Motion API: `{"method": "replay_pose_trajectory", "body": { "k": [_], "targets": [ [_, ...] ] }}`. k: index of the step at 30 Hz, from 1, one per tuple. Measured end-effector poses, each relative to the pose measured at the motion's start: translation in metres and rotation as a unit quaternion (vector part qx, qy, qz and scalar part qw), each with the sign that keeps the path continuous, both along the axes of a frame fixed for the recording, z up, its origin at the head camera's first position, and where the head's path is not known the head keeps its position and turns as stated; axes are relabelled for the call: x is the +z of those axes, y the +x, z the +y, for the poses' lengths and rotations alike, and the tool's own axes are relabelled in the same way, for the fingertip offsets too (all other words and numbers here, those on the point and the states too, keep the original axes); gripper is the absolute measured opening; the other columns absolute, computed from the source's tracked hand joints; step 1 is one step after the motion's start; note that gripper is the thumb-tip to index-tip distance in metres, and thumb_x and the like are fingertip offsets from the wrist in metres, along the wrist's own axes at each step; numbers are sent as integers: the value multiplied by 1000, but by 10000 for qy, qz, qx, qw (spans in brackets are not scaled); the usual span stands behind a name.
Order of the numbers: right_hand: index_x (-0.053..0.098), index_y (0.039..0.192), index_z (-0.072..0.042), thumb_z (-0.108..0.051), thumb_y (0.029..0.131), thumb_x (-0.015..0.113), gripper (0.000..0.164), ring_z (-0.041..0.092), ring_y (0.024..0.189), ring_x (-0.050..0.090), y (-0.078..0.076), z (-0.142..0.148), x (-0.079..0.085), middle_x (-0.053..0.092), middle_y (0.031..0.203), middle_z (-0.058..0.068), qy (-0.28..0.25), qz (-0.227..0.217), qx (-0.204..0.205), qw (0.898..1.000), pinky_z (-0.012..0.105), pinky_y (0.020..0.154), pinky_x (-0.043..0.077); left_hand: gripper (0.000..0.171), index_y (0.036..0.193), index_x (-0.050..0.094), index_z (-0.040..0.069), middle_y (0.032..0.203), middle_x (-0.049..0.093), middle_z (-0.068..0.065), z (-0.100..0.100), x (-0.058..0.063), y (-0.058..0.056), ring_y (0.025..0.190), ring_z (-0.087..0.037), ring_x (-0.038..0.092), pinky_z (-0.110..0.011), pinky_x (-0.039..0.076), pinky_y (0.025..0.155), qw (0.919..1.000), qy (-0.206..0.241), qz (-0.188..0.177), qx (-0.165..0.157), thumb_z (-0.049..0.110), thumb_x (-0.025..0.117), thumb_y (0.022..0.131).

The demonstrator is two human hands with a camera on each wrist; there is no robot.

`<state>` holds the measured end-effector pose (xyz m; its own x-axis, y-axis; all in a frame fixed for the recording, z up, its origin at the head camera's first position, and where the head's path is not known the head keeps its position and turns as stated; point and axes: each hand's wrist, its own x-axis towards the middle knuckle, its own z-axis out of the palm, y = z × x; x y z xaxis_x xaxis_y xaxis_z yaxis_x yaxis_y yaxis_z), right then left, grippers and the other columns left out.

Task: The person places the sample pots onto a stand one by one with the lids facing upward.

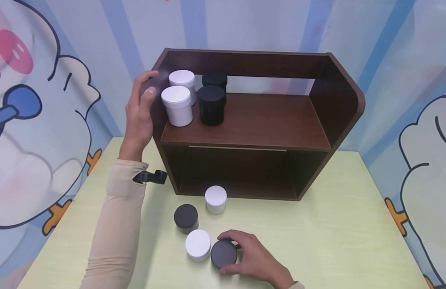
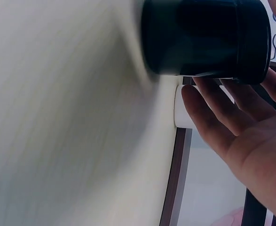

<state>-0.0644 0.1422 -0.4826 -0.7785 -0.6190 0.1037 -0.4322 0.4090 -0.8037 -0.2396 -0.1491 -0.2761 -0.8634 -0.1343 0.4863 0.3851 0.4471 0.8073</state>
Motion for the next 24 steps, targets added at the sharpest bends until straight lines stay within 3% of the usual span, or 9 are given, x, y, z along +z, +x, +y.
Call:
{"method": "replay_pose_trajectory", "body": {
  "k": [10,24],
  "targets": [
    [60,129,-19,-26,69,92,68,6,109,64,1,0,-7,70,122,-1,-143,-65,73,9998,29,88,56,47,141,49,40,152,50,6,0,1,1,131,-17,52,-49,40,111,10000,29,34,0,52,40,96],
    [60,131,-22,-21,69,92,70,3,109,64,8,-2,-19,70,123,-4,-401,-287,-197,9986,28,95,54,49,141,49,40,150,52,4,1,2,1,129,-18,53,-50,41,110,10000,49,53,-17,53,39,95]
  ]
}}
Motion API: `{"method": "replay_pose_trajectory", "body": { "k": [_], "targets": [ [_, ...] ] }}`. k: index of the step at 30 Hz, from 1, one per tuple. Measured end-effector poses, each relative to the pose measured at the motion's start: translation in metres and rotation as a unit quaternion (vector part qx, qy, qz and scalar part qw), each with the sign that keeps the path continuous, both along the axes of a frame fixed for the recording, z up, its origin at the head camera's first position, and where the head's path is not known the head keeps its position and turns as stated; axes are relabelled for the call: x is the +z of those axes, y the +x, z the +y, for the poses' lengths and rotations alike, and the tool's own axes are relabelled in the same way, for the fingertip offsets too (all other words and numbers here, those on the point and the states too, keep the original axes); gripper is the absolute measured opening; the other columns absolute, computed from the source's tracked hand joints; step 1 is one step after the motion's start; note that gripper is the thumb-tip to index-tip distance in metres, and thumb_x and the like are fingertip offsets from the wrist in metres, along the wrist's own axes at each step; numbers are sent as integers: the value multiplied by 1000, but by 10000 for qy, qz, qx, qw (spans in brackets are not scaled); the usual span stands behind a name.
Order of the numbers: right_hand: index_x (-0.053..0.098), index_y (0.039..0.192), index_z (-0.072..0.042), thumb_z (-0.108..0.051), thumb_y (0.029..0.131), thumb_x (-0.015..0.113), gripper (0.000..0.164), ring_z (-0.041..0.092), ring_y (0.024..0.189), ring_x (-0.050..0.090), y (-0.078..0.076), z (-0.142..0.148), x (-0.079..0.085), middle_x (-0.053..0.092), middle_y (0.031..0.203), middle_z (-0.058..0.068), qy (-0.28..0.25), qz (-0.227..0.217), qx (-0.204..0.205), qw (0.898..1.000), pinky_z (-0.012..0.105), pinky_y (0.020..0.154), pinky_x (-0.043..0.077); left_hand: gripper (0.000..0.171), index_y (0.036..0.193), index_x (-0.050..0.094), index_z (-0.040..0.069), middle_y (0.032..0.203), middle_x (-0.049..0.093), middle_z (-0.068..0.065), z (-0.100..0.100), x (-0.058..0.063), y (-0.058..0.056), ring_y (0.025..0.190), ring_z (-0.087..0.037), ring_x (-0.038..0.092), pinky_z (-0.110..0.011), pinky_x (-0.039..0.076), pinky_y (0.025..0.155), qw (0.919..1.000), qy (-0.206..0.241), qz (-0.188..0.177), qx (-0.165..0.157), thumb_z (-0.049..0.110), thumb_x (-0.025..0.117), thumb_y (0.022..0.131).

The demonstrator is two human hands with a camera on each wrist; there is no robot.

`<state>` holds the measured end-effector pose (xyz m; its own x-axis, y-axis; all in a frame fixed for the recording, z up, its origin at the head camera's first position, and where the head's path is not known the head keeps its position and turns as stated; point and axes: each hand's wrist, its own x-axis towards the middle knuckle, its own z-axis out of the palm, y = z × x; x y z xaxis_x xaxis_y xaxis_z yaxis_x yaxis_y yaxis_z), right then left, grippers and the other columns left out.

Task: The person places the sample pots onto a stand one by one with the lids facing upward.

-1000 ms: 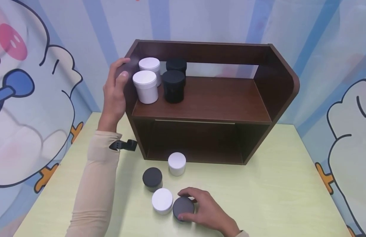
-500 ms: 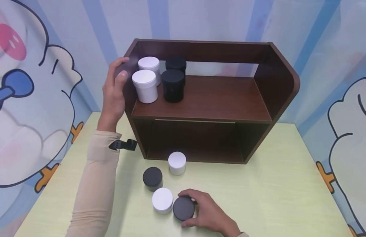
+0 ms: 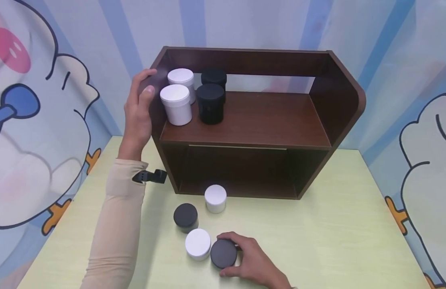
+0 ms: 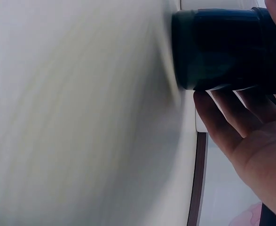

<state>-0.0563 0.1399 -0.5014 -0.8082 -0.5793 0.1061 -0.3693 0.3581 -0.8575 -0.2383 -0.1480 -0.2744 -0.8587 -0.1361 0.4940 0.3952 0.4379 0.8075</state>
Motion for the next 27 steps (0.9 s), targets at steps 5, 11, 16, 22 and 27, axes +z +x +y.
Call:
{"method": "replay_pose_trajectory", "body": {
  "k": [5,11,16,22,27],
  "targets": [
    [59,131,-25,-25,70,91,69,2,108,63,1,0,-1,69,124,-7,53,-26,-70,10000,27,95,54,48,141,48,40,150,51,4,1,0,0,130,-18,53,-50,40,111,10000,42,-26,-20,52,40,95],
    [60,132,-21,-28,71,90,68,3,109,63,2,2,-1,69,125,-7,119,45,-73,9999,28,96,54,49,141,48,38,152,49,4,0,-1,0,131,-19,52,-51,39,111,10000,12,-22,-19,52,39,95],
    [61,132,-18,-29,72,90,68,3,108,63,3,3,1,69,125,-8,225,29,-145,9996,28,95,54,49,141,48,38,152,50,2,0,0,0,129,-20,52,-51,40,110,10000,40,-23,-19,52,39,95],
    [61,131,-19,-26,71,91,68,3,106,64,2,5,4,69,124,-7,215,65,-229,9995,28,93,55,49,141,48,38,152,49,2,1,-1,0,130,-20,52,-50,40,110,10000,48,-23,-27,53,40,95],
    [60,132,-22,-26,71,91,69,3,106,65,1,9,9,70,123,-5,124,154,-306,9993,29,92,56,49,140,49,39,151,50,2,1,-1,-1,129,-20,53,-51,41,110,10000,67,-13,-22,53,40,95]
  ]
}}
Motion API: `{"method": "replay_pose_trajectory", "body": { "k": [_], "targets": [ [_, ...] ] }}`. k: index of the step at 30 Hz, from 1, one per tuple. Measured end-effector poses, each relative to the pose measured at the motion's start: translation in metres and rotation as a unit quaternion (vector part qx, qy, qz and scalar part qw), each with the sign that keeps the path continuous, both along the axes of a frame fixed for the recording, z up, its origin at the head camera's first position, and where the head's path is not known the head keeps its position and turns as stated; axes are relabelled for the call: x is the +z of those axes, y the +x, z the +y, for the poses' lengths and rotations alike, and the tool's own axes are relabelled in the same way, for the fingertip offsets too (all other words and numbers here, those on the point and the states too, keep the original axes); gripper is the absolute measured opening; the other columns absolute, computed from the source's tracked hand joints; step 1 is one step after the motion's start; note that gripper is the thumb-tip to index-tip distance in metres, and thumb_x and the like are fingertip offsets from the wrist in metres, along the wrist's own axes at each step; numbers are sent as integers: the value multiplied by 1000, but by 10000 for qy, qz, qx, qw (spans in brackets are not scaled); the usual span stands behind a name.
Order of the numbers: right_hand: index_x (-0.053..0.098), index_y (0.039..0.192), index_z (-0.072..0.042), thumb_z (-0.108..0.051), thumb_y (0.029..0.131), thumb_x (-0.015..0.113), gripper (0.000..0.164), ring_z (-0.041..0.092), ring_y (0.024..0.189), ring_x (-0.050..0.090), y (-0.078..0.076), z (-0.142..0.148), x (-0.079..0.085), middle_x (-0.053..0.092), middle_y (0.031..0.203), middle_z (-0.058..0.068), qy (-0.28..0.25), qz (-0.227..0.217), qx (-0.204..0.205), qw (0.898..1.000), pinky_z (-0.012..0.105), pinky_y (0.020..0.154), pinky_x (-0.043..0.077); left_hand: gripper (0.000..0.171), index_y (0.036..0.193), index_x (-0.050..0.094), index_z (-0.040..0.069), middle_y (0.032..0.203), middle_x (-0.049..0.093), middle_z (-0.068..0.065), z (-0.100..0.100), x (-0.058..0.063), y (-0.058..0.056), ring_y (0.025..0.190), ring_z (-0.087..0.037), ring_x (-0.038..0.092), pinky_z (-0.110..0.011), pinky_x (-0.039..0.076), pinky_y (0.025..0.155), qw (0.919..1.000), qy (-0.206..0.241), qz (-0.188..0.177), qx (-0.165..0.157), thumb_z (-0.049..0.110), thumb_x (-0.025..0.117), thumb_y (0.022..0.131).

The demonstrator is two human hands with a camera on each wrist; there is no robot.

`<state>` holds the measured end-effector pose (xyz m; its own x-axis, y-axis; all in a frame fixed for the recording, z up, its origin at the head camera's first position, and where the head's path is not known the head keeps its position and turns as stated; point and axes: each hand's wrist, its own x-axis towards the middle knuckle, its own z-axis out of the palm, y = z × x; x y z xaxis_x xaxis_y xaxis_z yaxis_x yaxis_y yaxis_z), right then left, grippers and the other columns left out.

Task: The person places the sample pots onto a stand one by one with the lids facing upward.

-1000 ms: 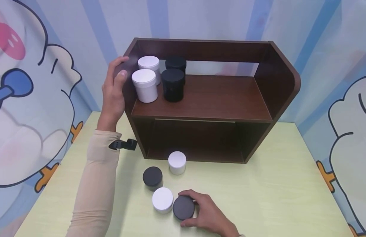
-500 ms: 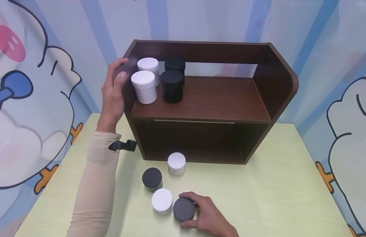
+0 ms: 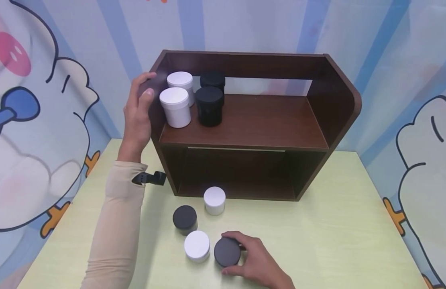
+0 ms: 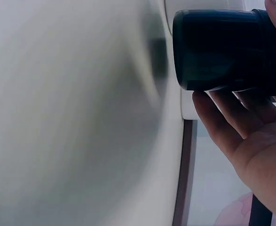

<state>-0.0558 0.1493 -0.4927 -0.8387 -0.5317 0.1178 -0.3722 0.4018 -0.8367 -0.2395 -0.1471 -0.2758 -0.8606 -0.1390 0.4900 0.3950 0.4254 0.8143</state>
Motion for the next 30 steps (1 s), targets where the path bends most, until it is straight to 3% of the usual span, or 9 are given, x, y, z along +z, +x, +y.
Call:
{"method": "replay_pose_trajectory", "body": {
  "k": [9,30],
  "targets": [
    [59,133,-24,-25,72,90,69,2,104,66,-5,8,16,71,122,-4,-251,290,-124,9992,28,89,57,49,141,49,38,152,49,2,-2,-1,0,131,-20,52,-52,40,111,10000,-26,20,24,53,40,95],
    [61,131,-22,-32,72,90,67,0,94,67,-28,22,70,72,117,-7,231,623,-112,9977,28,85,58,48,141,48,38,153,49,4,-1,-1,0,132,-20,52,-52,40,110,9999,-127,45,30,52,39,96]
  ]
}}
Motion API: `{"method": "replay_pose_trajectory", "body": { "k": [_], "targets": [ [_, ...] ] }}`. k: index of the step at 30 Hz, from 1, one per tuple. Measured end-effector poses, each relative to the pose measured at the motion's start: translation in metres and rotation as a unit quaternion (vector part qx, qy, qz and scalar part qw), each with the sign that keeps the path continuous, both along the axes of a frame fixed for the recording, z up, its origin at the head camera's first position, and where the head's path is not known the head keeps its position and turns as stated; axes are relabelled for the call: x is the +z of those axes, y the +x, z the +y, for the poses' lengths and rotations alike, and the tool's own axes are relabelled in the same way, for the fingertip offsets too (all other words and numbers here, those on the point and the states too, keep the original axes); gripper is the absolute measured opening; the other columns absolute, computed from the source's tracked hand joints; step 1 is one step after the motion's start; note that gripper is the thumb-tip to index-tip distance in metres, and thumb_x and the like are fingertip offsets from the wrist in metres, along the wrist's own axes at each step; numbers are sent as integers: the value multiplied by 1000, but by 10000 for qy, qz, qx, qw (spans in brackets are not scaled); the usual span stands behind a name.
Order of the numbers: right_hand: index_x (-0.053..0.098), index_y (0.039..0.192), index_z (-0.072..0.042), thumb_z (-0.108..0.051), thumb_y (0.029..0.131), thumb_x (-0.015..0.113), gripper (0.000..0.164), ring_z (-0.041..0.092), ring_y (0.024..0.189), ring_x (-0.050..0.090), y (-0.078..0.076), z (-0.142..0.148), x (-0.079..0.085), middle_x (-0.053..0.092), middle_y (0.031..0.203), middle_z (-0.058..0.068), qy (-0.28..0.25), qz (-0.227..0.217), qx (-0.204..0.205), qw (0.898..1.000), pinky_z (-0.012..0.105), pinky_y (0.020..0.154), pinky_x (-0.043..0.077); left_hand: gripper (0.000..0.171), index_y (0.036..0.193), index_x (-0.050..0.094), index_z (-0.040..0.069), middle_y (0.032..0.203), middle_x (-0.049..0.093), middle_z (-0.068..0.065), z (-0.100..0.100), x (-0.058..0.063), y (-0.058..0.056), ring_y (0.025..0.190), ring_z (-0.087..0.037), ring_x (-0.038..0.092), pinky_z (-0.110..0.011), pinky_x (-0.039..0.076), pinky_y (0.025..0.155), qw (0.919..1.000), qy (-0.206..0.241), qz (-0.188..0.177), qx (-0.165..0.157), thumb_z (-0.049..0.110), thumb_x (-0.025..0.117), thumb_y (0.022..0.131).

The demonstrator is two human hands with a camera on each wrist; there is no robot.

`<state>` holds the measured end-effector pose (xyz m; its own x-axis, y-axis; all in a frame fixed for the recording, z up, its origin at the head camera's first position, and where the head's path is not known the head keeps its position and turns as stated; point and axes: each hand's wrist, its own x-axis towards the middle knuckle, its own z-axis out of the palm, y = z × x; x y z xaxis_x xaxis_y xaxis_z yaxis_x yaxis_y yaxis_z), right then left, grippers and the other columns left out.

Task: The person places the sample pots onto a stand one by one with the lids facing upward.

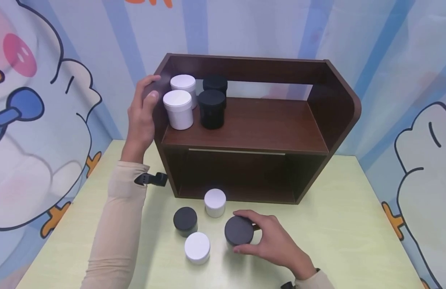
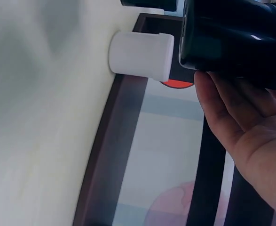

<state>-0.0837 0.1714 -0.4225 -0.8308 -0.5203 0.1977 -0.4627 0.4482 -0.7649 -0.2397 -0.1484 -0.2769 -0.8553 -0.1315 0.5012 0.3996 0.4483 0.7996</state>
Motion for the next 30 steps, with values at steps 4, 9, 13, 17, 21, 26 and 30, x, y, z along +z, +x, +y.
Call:
{"method": "replay_pose_trajectory", "body": {
  "k": [4,9,13,17,21,26,30],
  "targets": [
    [61,131,-21,-33,72,90,66,0,92,68,-4,4,7,73,114,-8,19,120,69,9999,27,86,57,48,142,48,37,153,49,2,0,-1,1,131,-21,52,-52,41,110,10000,-5,10,-14,51,39,97],
    [62,131,-20,-32,72,90,66,2,95,68,-8,8,14,73,114,-7,-64,132,186,9997,26,89,57,48,141,48,37,152,49,2,-1,-1,1,131,-21,52,-52,41,110,10000,24,21,-31,51,39,97],
    [61,132,-20,-32,72,89,67,3,95,68,-10,11,21,73,114,-5,-127,100,279,9995,24,89,56,47,141,48,38,153,48,4,-1,0,0,133,-21,51,-53,39,111,10000,45,15,-39,51,39,96],
    [60,133,-22,-32,72,90,68,3,94,67,-14,13,31,73,113,-6,-89,170,338,9992,24,86,56,48,141,48,38,154,47,4,-1,-1,1,135,-21,50,-54,39,111,10000,36,-3,-22,51,39,97],
    [61,133,-20,-31,73,90,67,4,93,67,-19,16,42,73,111,-7,8,275,443,9986,25,85,57,48,141,48,38,154,48,3,-2,-1,1,134,-21,51,-54,39,111,10000,30,-6,-11,52,39,96],
    [61,133,-20,-31,73,90,68,3,93,67,-25,16,56,73,112,-7,174,500,486,9974,25,85,57,49,142,48,37,153,48,2,-2,0,1,133,-22,51,-54,40,110,10000,33,44,-54,52,39,96],
    [61,133,-18,-29,73,90,68,3,93,68,-29,17,65,73,111,-7,168,718,495,9960,24,85,56,48,142,48,38,153,49,1,-1,0,1,132,-23,52,-54,41,110,9999,51,42,-86,52,39,97]
  ]
}}
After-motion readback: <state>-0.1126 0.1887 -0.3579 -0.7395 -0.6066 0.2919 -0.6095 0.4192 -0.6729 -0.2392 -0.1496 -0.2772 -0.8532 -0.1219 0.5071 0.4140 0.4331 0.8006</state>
